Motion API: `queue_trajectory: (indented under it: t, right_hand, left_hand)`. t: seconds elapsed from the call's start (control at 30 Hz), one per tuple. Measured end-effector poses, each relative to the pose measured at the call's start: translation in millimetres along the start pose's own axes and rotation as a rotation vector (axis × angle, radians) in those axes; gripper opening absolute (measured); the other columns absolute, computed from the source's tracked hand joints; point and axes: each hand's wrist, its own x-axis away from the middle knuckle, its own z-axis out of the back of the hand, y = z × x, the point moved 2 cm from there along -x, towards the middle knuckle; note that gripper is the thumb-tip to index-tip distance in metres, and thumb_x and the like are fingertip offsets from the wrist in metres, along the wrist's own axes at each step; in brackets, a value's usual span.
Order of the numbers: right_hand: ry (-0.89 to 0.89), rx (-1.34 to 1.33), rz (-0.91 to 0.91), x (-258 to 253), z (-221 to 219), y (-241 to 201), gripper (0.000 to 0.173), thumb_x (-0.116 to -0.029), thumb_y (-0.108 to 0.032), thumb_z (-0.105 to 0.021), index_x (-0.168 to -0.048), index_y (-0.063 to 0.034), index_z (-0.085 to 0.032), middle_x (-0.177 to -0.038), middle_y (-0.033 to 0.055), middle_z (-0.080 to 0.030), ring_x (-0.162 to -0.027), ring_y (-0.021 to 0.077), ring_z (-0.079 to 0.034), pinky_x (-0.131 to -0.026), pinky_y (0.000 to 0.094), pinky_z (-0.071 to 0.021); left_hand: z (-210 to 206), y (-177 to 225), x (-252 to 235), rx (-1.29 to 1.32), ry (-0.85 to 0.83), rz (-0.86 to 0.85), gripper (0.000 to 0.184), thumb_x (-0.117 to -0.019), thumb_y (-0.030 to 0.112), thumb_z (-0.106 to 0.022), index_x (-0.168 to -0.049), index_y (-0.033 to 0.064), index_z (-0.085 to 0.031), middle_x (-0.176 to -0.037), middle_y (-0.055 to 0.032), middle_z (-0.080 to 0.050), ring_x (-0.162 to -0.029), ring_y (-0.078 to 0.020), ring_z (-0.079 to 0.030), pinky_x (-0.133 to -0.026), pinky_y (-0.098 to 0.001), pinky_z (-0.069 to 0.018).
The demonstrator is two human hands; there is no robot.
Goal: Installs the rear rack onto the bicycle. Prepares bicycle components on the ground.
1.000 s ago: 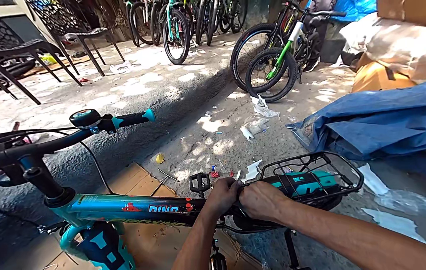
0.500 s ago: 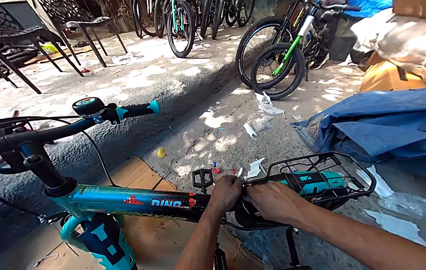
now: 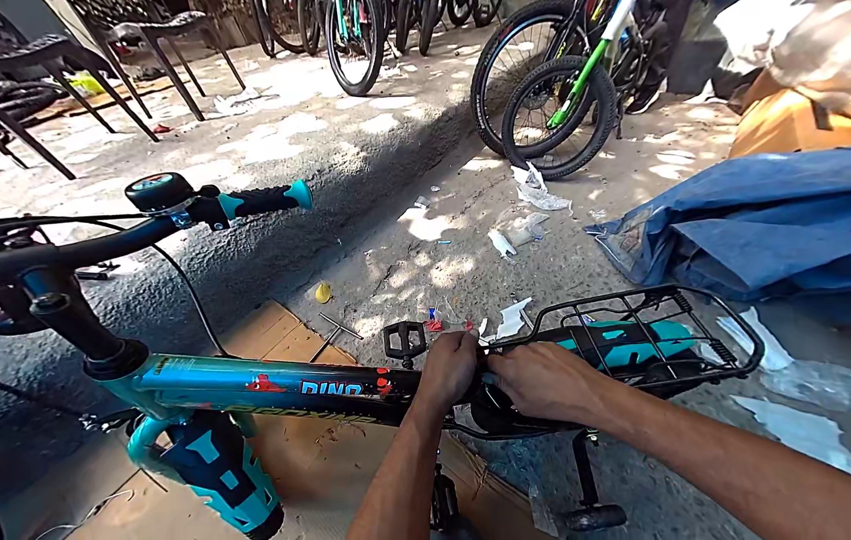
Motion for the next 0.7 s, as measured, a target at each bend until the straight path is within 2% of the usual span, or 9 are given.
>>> queue_trajectory:
  t: [0.17,0.27,0.37,0.4,0.47,0.53,0.6,0.67,0.7]
  right_hand:
    - [0.063,0.092,0.001,4,-2,1,0.032,-0.1077,-0.035,-0.044,-0.102,-0.0118,-0.065,-0.082,0.0071,-0.067,-0.079,0.0273,-0.069,-0.068,0.0465,-0.0554]
    - [0.112,0.09,-0.028,9,-5,1,0.032,-0.1069,-0.035,-0.046,-0.1,-0.0101,-0.066,-0.087,0.0083,-0.067,-0.083,0.0272,-0.07,-0.071,0.0457,-0.0571]
    - [0.175,0.029,-0.087,20,-5,3,0.029,-0.1051,-0.03,-0.052,-0.105,-0.0058,-0.067,-0.098,0.0115,-0.067,-0.095,0.029,-0.069,-0.079,0.0447,-0.059]
    - [0.192,0.025,-0.116,25,-5,5,0.028,-0.1049,-0.03,-0.052,-0.106,-0.0063,-0.067,-0.099,0.0112,-0.067,-0.094,0.0286,-0.069,-0.079,0.0438,-0.0595]
    - [0.222,0.02,-0.172,36,-6,8,0.028,-0.1051,-0.031,-0.053,-0.109,-0.0071,-0.067,-0.099,0.0111,-0.066,-0.093,0.0287,-0.07,-0.077,0.0439,-0.0601]
    - [0.332,0.053,-0.184,46,-10,9,0.025,-0.1031,-0.03,-0.058,-0.108,-0.007,-0.067,-0.097,0.0108,-0.066,-0.091,0.0284,-0.07,-0.075,0.0433,-0.0609]
    - [0.5,0.125,-0.145,57,-16,0,0.024,-0.0989,-0.024,-0.063,-0.114,-0.0055,-0.068,-0.107,0.0134,-0.065,-0.1,0.0307,-0.068,-0.082,0.0453,-0.0601]
    - [0.667,0.118,-0.043,67,-28,-18,0.028,-0.0961,-0.013,-0.06,-0.121,-0.0037,-0.068,-0.123,0.0187,-0.064,-0.116,0.0369,-0.063,-0.097,0.0545,-0.0531]
    - [0.727,0.085,0.02,70,-39,-29,0.026,-0.0955,-0.011,-0.058,-0.119,-0.0049,-0.069,-0.122,0.0189,-0.066,-0.114,0.0376,-0.064,-0.095,0.0557,-0.0541]
  left_hand:
    - [0,0,2,0.04,0.053,-0.023,0.045,-0.1094,0.031,-0.041,-0.082,0.0096,-0.069,-0.069,-0.007,-0.059,-0.064,-0.0206,-0.057,-0.059,-0.0427,-0.0463]
    - [3,0,6,0.086,0.108,-0.04,0.037,-0.1046,0.026,-0.039,-0.097,0.0107,-0.072,-0.084,-0.0072,-0.068,-0.076,-0.0217,-0.064,-0.065,-0.0456,-0.0511]
    - [3,-3,13,0.116,0.193,-0.1,0.029,-0.1027,0.024,-0.044,-0.1,0.0108,-0.071,-0.087,-0.0051,-0.067,-0.078,-0.0191,-0.064,-0.068,-0.0432,-0.0529]
    - [3,-3,18,0.117,0.213,-0.118,0.027,-0.1028,0.024,-0.046,-0.102,0.0112,-0.07,-0.089,-0.0039,-0.067,-0.08,-0.0175,-0.065,-0.07,-0.0418,-0.0542]
    - [4,-6,26,0.133,0.223,-0.135,0.023,-0.1022,0.024,-0.05,-0.103,0.0115,-0.069,-0.086,-0.0027,-0.067,-0.075,-0.0156,-0.065,-0.066,-0.0382,-0.0549]
    - [8,-6,31,0.19,0.171,-0.104,0.025,-0.1062,0.025,-0.05,-0.107,0.0091,-0.07,-0.085,-0.006,-0.068,-0.069,-0.0177,-0.063,-0.061,-0.0378,-0.0531]
    - [12,-4,37,0.211,0.123,-0.074,0.031,-0.1087,0.03,-0.046,-0.113,0.0101,-0.07,-0.087,-0.0082,-0.068,-0.065,-0.0188,-0.061,-0.057,-0.0376,-0.0519]
    - [12,0,44,0.2,0.117,-0.077,0.033,-0.1086,0.035,-0.046,-0.116,0.0143,-0.071,-0.094,-0.0065,-0.071,-0.073,-0.0183,-0.065,-0.063,-0.0394,-0.0546]
    - [12,1,47,0.195,0.125,-0.104,0.032,-0.1084,0.036,-0.047,-0.119,0.0154,-0.07,-0.101,-0.0055,-0.071,-0.08,-0.0175,-0.067,-0.068,-0.0401,-0.0561]
